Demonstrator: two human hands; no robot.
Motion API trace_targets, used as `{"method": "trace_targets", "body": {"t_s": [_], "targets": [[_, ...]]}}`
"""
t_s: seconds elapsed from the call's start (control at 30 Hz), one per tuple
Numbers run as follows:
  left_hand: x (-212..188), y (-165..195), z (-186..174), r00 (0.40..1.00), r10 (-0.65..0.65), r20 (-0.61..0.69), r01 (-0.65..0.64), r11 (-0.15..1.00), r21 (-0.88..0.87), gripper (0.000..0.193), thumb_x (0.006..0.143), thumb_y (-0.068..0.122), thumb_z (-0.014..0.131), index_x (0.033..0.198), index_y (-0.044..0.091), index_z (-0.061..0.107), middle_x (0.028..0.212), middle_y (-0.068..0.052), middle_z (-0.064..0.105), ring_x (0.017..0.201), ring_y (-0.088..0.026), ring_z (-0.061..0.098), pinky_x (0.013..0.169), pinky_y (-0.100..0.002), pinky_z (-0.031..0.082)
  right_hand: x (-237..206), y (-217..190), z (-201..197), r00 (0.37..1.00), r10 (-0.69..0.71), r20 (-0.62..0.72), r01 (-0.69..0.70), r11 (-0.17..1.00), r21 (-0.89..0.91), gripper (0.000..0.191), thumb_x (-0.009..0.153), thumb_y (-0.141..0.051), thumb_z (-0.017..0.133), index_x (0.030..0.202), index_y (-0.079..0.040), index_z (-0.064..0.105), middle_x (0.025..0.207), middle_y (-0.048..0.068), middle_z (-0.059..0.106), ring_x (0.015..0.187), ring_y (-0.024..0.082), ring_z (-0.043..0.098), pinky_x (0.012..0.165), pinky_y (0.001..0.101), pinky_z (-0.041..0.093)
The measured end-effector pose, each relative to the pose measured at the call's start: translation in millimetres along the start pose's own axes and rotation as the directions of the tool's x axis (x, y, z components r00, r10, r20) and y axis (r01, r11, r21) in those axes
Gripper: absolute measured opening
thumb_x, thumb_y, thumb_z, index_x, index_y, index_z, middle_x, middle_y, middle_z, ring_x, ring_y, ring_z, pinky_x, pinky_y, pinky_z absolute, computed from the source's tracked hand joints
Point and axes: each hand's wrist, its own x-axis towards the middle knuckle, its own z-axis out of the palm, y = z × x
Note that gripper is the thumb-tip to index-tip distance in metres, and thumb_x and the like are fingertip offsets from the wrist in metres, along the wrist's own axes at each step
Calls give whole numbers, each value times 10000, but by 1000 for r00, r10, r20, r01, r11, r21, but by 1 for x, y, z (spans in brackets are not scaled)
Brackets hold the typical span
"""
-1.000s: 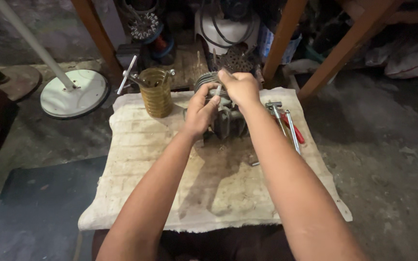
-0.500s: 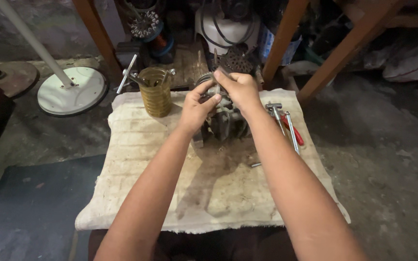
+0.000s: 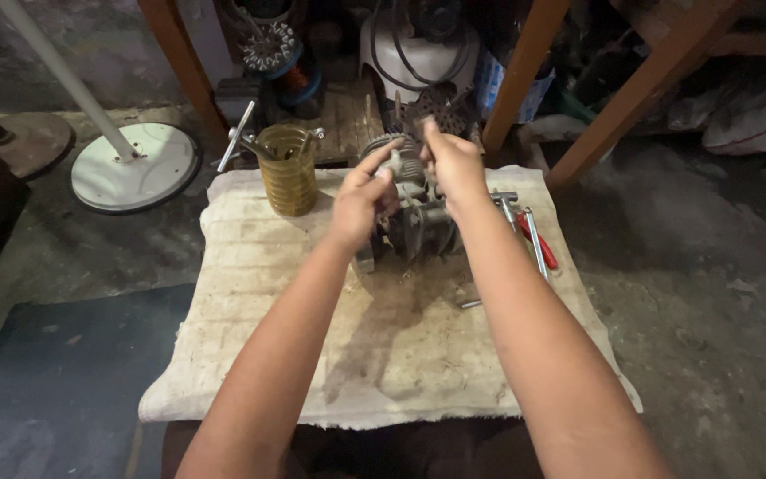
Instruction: The person works on a small single-cylinder engine placed on a towel on a workbench. They use a combination wrench to loosen and remove fasteners from the cylinder head area, lift and reposition the engine, remove a round metal cover, and manipulate the piston and cylinder components by hand while holding the engine steady.
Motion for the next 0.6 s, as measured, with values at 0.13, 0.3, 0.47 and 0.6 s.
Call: {"method": "trace_targets", "body": {"t_s": [0.13,0.3,0.47,0.6], "targets": [[-5,17,12,999,-36,1,35,987,-155,498,966,124,470,1442,-14,526,766,13,508,595,-92,394,566,-266,368,-10,-8,-2,1000,9,-3,-9,1000,26,490,920,-537,695,630,-169,554,528,-78,455,421,43,392,405,227,230],[-6,21,17,999,27,27,-25,998,-60,508,952,89,459,1440,3,570,706,39,450,599,-77,397,570,-255,381,-17,-11,-4,998,-21,56,18,999,51,477,889,-521,734,627,-165,554,525,-78,441,397,46,321,392,236,185],[-3,12,13,999,37,-16,-38,999,-31,482,948,30,479,1416,29,598,730,46,461,600,-64,391,569,-248,387,-14,-9,-3,992,-70,108,66,997,38,453,895,-502,754,653,-157,586,564,-79,503,424,36,360,400,237,211],[0,7,9,997,55,-52,-51,996,74,455,960,22,513,1407,33,600,747,50,496,641,-60,428,598,-237,410,-11,-7,-2,994,-38,99,36,999,23,362,876,-472,761,729,-149,689,591,-77,552,433,34,404,397,234,241]]}}
